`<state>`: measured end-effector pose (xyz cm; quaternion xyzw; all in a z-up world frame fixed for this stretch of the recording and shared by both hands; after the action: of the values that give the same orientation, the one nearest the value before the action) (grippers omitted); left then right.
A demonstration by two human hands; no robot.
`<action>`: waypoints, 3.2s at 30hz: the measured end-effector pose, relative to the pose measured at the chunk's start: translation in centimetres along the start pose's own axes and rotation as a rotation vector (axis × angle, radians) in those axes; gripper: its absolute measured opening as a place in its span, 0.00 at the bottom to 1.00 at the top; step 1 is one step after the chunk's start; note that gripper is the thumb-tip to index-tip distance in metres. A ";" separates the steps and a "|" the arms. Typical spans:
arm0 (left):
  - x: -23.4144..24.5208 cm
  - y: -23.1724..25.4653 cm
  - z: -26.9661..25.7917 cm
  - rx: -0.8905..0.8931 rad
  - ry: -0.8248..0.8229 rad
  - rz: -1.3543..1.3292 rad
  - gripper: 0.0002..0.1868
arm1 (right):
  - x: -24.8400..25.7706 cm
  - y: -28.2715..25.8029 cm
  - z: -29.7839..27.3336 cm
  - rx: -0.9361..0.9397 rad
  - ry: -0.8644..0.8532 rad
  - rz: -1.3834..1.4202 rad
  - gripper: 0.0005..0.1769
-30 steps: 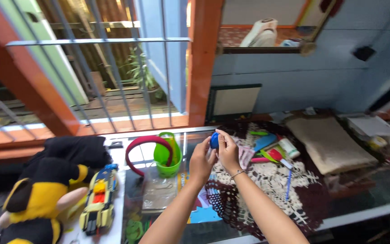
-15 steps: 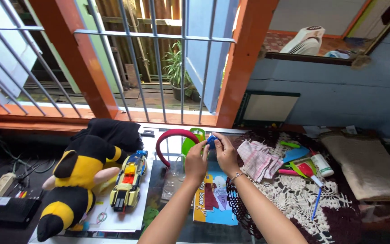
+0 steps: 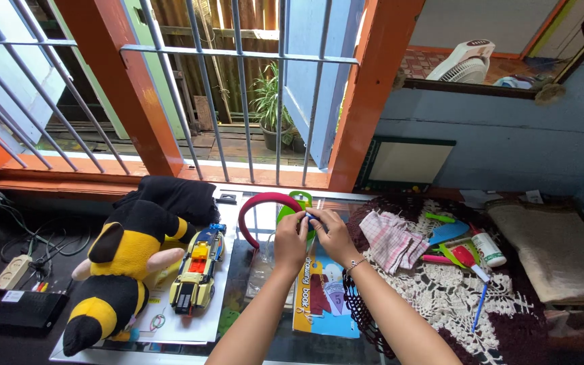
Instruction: Organizing and manipulating various small items, toys, and stationery on a glass-topped desk.
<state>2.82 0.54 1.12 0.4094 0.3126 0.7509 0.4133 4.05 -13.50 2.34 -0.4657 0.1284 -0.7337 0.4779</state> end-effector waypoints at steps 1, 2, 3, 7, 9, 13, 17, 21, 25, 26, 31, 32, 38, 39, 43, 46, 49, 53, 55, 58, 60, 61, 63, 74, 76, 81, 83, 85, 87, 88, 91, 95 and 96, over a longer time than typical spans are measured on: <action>0.0 -0.1 -0.1 -0.001 0.000 0.000 0.11 | 0.0 0.0 0.0 0.000 0.001 0.000 0.16; 0.0 -0.1 -0.1 -0.047 0.034 0.038 0.11 | 0.0 -0.1 0.0 0.004 -0.006 -0.008 0.17; 0.0 0.0 -0.1 -0.094 0.068 0.076 0.11 | 0.1 -0.1 0.0 0.008 -0.012 -0.017 0.17; 0.0 0.0 -0.1 -0.073 0.053 0.061 0.11 | 0.1 -0.1 0.0 -0.010 -0.027 -0.012 0.18; 0.1 0.2 -0.2 -0.057 0.036 0.052 0.11 | 0.1 0.0 -0.1 -0.047 -0.045 0.014 0.17; 0.0 0.1 -0.2 -0.058 0.036 0.052 0.10 | 0.0 0.1 -0.3 -0.071 -0.048 0.037 0.16; 0.0 0.8 -0.4 -0.134 0.021 0.058 0.10 | 0.1 0.3 -0.4 -0.065 -0.017 0.045 0.14; -0.5 2.2 -0.5 -0.276 0.007 0.077 0.14 | 0.5 1.5 -0.7 -0.035 0.053 0.008 0.14; -2.1 2.1 -0.7 -0.344 -0.025 0.035 0.15 | 1.7 2.4 -1.5 -0.001 0.115 -0.035 0.14; -2.6 2.3 -0.7 -0.371 -0.037 0.039 0.16 | 2.2 2.4 -1.7 -0.034 0.125 -0.039 0.15; -5.0 3.3 -1.5 -0.410 -0.119 0.009 0.19 | 4.7 3.8 -3.4 -0.122 0.180 -0.120 0.18; -5.8 3.4 -1.7 -0.406 -0.141 0.026 0.20 | 5.3 4.2 -3.9 -0.102 0.203 -0.173 0.19; -10.5 4.2 -2.8 -0.420 -0.263 0.060 0.23 | 9.1 6.7 -6.7 -0.094 0.287 -0.337 0.21; -11.5 4.3 -3.0 -0.434 -0.274 0.074 0.24 | 9.6 7.2 -7.3 -0.100 0.300 -0.360 0.22; -15.2 5.0 -4.1 -0.428 -0.359 0.050 0.23 | 12.2 9.4 -9.6 -0.166 0.342 -0.409 0.22; -18.0 5.7 -5.1 -0.456 -0.390 0.035 0.24 | 14.2 10.3 -11.5 -0.225 0.367 -0.429 0.22; -20.6 6.6 -5.9 -0.464 -0.438 -0.006 0.24 | 16.0 11.6 -13.3 -0.275 0.393 -0.433 0.24; -22.7 8.6 -7.0 -0.427 -0.535 -0.080 0.24 | 17.9 13.4 -15.6 -0.327 0.433 -0.468 0.24; -23.6 9.4 -7.2 -0.422 -0.560 -0.094 0.24 | 18.8 14.1 -16.4 -0.347 0.447 -0.481 0.24; -25.4 9.8 -7.8 -0.423 -0.604 -0.089 0.22 | 19.8 14.8 -17.3 -0.388 0.458 -0.475 0.25; -27.3 9.5 -8.4 -0.464 -0.624 -0.061 0.22 | 20.5 15.3 -17.9 -0.408 0.461 -0.484 0.24; -28.0 9.3 -8.5 -0.467 -0.629 -0.065 0.22 | 20.8 16.0 -18.2 -0.412 0.465 -0.488 0.24; -29.2 9.0 -8.8 -0.486 -0.642 -0.073 0.24 | 21.4 17.3 -19.0 -0.433 0.460 -0.524 0.25; -33.5 7.3 -9.9 -0.419 -0.790 -0.031 0.28 | 22.7 21.6 -21.7 -0.605 0.383 -0.468 0.30; -33.9 7.1 -10.1 -0.416 -0.800 -0.022 0.28 | 22.6 22.2 -21.7 -0.611 0.372 -0.473 0.31; -33.7 7.1 -9.8 -0.356 -0.834 -0.076 0.30 | 22.4 24.1 -21.6 -0.688 0.339 -0.568 0.37; -33.6 7.0 -9.6 -0.359 -0.832 -0.076 0.31 | 22.5 24.2 -21.4 -0.699 0.346 -0.579 0.38; -33.5 6.7 -9.6 -0.362 -0.831 -0.076 0.31 | 22.4 24.4 -21.3 -0.711 0.352 -0.590 0.38; -33.4 6.5 -9.5 -0.374 -0.820 -0.118 0.30 | 22.3 24.5 -21.2 -0.694 0.379 -0.571 0.38; -33.3 6.4 -9.5 -0.373 -0.819 -0.118 0.30 | 22.1 24.6 -21.3 -0.692 0.378 -0.571 0.38; -32.9 6.6 -9.2 -0.360 -0.826 -0.138 0.29 | 21.6 25.1 -21.7 -0.667 0.395 -0.566 0.31; -32.1 6.9 -9.0 -0.315 -0.868 -0.135 0.30 | 21.2 24.7 -21.7 -0.620 0.432 -0.565 0.22; -32.0 6.8 -8.9 -0.325 -0.868 -0.126 0.29 | 21.2 24.3 -21.4 -0.608 0.439 -0.552 0.21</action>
<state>2.89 -31.82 -8.96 0.5959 0.0133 0.5230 0.6092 -1.41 -48.75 -12.56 -0.4352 0.3070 -0.8436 0.0680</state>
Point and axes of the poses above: each hand's wrist, its own z-axis towards the middle knuckle, its own x-axis out of the back of the hand, y = z × x, the point moved 3 cm from there along z, towards the middle knuckle, and after that the axes turned 4 degrees about -y, right-handed, at the moved point
